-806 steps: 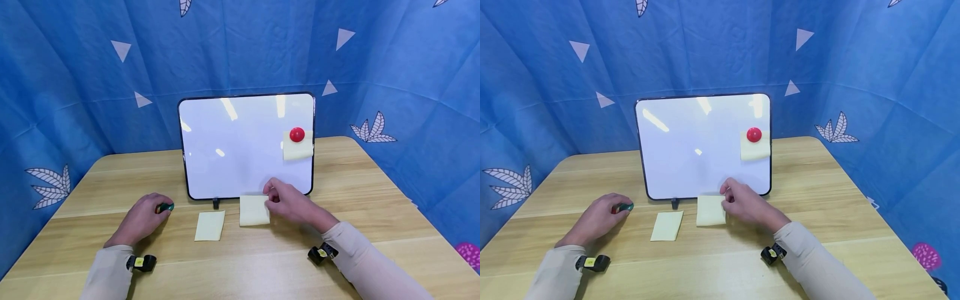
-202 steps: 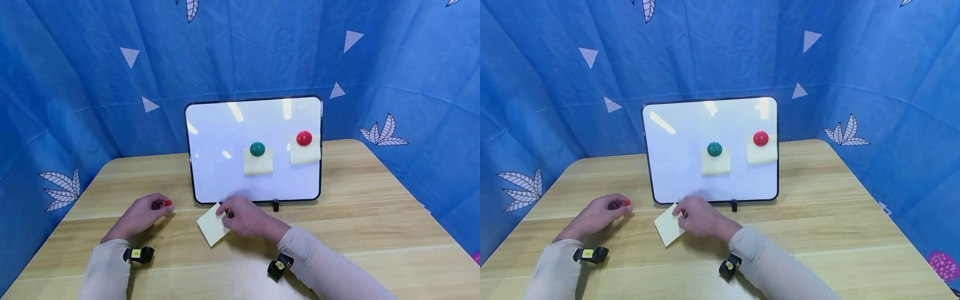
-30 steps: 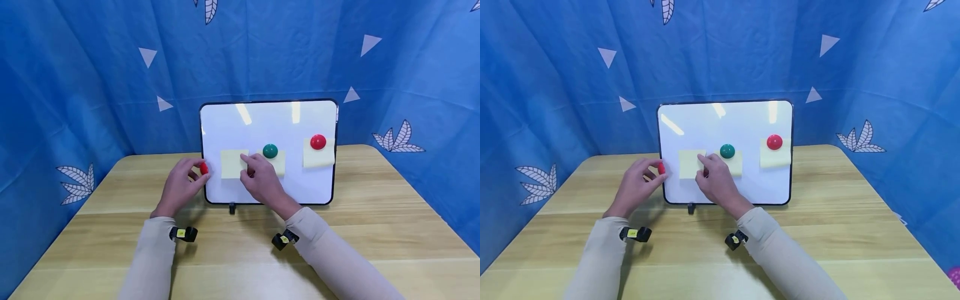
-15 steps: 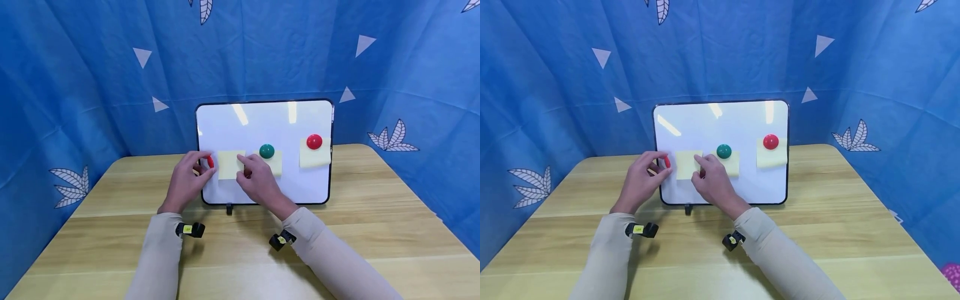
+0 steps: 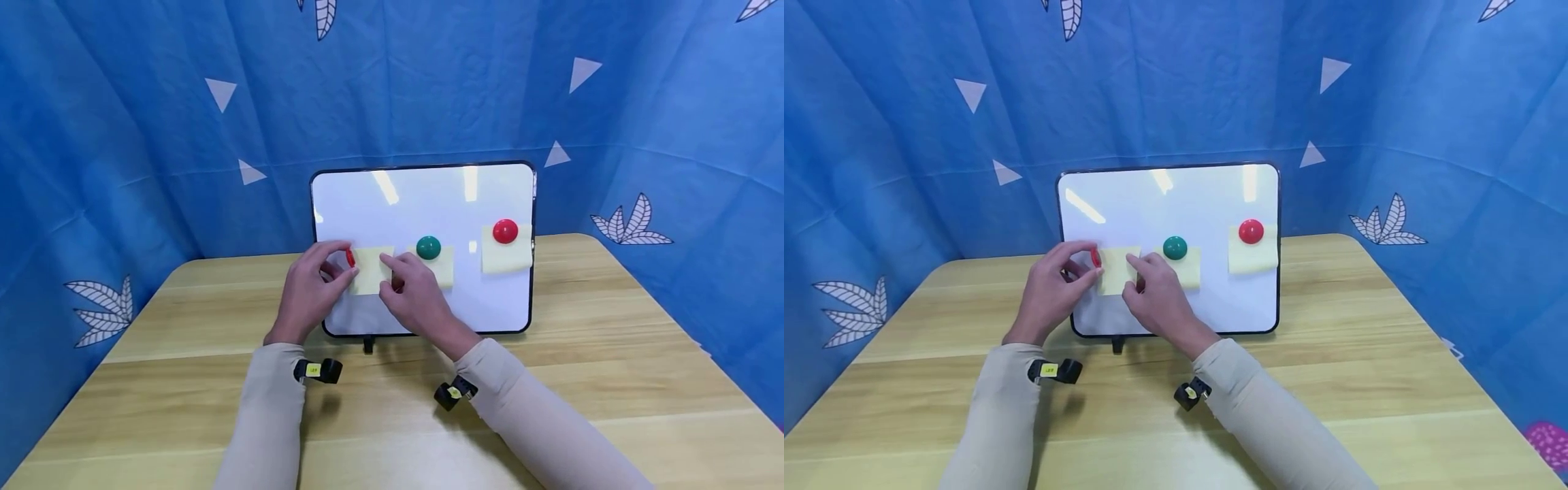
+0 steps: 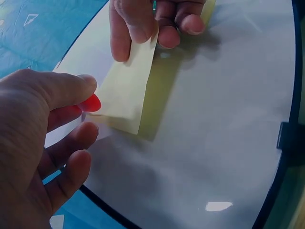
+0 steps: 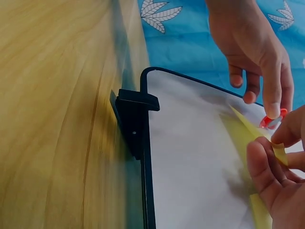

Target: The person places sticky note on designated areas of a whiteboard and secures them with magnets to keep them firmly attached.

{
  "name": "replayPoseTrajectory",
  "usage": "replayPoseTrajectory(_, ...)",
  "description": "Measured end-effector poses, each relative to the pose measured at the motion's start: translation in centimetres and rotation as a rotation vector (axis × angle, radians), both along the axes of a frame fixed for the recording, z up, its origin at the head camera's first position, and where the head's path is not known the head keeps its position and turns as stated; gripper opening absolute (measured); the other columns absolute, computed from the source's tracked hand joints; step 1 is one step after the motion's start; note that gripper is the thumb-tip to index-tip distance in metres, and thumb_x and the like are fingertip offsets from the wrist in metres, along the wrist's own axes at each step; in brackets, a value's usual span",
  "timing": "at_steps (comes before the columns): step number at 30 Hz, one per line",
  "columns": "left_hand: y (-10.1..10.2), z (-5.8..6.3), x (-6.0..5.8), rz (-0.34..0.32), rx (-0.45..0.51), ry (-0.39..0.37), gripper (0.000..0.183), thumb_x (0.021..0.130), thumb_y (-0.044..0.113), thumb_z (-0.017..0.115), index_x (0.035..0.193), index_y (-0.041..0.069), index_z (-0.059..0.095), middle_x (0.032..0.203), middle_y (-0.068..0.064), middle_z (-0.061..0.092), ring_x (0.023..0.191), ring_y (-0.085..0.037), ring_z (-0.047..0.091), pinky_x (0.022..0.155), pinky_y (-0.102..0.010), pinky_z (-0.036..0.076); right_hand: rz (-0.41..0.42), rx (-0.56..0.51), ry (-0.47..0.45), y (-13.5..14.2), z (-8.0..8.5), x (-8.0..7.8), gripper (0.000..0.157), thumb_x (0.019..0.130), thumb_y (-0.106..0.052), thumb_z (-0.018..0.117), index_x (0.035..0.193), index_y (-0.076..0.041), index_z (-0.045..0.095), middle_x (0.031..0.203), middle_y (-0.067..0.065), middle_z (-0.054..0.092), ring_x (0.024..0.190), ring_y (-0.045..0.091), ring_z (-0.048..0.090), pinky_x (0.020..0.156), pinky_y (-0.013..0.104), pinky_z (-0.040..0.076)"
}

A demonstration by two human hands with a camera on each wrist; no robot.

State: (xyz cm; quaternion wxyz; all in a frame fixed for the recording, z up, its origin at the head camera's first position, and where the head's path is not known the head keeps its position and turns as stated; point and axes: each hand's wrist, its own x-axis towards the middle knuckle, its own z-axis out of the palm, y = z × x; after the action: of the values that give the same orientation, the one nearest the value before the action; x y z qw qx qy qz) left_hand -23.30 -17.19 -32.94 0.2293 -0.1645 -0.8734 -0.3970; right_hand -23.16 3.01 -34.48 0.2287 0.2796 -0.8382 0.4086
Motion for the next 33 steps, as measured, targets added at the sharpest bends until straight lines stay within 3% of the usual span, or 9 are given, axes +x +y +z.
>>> replayPoseTrajectory(13,1.1,0.2,-0.4,-0.009,-0.033,0.105,0.048,0.088,0.018,0.080,0.133,0.017,0.065,0.125,-0.004,0.063,0.077,-0.014,0.063,0.069,-0.033,0.057,0.001,-0.008,0.005,0.0,0.2,-0.1,0.043,0.089,-0.003,0.062,0.131,0.004,0.063,0.100,0.012,0.061,0.069,0.014,0.052,0.059,0.026,0.048)
replayPoseTrajectory(22,2.3,0.1,-0.9,0.054,-0.178,0.288,0.048,0.086,0.022,0.081,0.131,0.015,0.067,0.124,-0.005,0.064,0.073,-0.015,0.063,0.063,-0.031,0.054,-0.011,-0.015,0.024,0.5,0.0,-0.2,0.041,0.089,-0.001,0.061,0.129,0.005,0.064,0.099,0.013,0.061,0.069,0.015,0.051,0.059,0.028,0.047)
replayPoseTrajectory(33,2.8,-0.2,-1.1,0.107,-0.239,0.363,0.050,0.084,0.022,0.083,0.130,0.010,0.067,0.124,-0.009,0.063,0.076,-0.020,0.065,0.064,-0.036,0.057,0.002,-0.001,0.004,0.0,-0.1,-0.1,0.041,0.090,0.000,0.061,0.131,0.005,0.063,0.097,0.011,0.059,0.068,0.015,0.050,0.057,0.025,0.047)
